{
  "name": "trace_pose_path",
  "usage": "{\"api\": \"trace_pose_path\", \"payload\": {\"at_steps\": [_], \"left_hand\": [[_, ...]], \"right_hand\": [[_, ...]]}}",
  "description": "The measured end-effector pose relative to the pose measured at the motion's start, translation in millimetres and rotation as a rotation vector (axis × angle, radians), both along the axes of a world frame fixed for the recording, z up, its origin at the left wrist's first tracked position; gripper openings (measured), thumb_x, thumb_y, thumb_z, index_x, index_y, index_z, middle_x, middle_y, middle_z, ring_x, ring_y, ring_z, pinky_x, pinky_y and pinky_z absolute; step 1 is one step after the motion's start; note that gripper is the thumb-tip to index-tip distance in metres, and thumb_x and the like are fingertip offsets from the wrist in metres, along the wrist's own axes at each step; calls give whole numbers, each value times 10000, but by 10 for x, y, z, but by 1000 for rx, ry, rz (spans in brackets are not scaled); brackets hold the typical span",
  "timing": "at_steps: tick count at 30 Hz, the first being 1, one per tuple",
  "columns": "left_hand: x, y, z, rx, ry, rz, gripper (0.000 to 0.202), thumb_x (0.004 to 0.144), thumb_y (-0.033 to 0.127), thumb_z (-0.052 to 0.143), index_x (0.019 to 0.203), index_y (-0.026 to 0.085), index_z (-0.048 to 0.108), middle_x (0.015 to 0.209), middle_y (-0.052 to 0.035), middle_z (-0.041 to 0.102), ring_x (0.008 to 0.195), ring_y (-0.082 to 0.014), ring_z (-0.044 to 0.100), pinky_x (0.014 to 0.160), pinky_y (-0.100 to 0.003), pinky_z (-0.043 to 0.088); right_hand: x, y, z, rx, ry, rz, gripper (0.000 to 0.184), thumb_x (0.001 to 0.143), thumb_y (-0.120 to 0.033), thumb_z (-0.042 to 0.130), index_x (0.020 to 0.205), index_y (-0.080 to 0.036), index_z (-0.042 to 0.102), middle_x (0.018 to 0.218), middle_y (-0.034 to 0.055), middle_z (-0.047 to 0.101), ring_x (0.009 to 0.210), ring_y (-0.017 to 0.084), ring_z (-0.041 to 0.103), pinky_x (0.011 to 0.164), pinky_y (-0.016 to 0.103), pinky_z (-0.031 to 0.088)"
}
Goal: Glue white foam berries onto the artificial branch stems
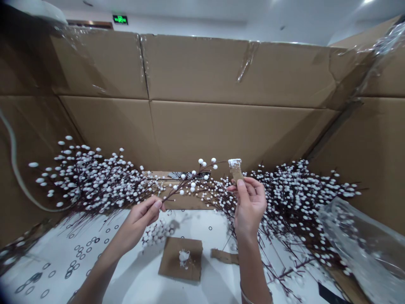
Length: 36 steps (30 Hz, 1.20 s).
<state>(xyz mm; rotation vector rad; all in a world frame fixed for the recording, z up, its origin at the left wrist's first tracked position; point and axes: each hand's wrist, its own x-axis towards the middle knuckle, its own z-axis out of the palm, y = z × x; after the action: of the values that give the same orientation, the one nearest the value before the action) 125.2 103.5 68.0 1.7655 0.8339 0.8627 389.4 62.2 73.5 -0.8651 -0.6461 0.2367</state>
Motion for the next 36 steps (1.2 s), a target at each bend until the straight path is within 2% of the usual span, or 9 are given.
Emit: {"api": "trace_pose_path", "payload": {"at_steps": [17, 24, 27, 29, 31, 34, 36], "left_hand": [[-1, 14, -3, 1, -9, 0, 378, 981, 499, 396, 843, 177, 535, 610, 40, 309, 578, -111, 294, 538, -255, 220], [-27, 42, -9, 0, -54, -1, 374, 976, 493, 417, 827, 170, 531, 613, 42, 309, 575, -105, 292, 533, -250, 222], [-68, 78, -9, 1, -63, 13, 372, 973, 495, 422, 835, 170, 540, 604, 43, 305, 567, -105, 289, 528, -250, 220], [-109, 105, 2, -2, -70, 26, 371, 972, 495, 426, 841, 170, 546, 601, 44, 300, 562, -104, 283, 523, -249, 211], [-155, 129, 18, -1, -91, 40, 364, 967, 495, 438, 849, 169, 549, 609, 43, 298, 562, -102, 283, 517, -246, 205], [-208, 148, 40, 13, -109, 66, 356, 962, 494, 452, 860, 168, 554, 612, 44, 299, 558, -99, 285, 508, -243, 197], [-222, 150, 44, 15, -108, 73, 357, 960, 495, 456, 856, 167, 553, 601, 46, 291, 550, -98, 280, 503, -244, 191]], "right_hand": [[-10, 9, -7, 22, 28, 26, 280, 739, -246, 768, 931, -155, 586, 771, 4, 659, 597, 97, 654, 614, 199, 527], [6, 3, 13, 44, 52, -10, 270, 747, -249, 757, 937, -164, 585, 805, 22, 685, 614, 101, 649, 661, 242, 544], [55, -25, 2, 3, 38, 15, 282, 743, -269, 762, 956, -181, 599, 782, 7, 683, 604, 98, 640, 655, 229, 537], [97, -57, -60, -72, 13, 88, 295, 747, -289, 762, 982, -192, 615, 762, -3, 679, 600, 88, 625, 652, 212, 523], [117, -100, -194, -211, -42, 215, 303, 765, -320, 749, 1015, -195, 629, 709, -10, 668, 601, 85, 607, 651, 203, 511], [61, -175, -536, -553, -194, 508, 317, 801, -368, 710, 1046, -180, 637, 635, -6, 644, 621, 114, 611, 647, 225, 505], [-24, -218, -821, -707, -232, 705, 346, 780, -420, 710, 992, -156, 643, 650, 6, 640, 577, 124, 598, 609, 255, 505]]}}
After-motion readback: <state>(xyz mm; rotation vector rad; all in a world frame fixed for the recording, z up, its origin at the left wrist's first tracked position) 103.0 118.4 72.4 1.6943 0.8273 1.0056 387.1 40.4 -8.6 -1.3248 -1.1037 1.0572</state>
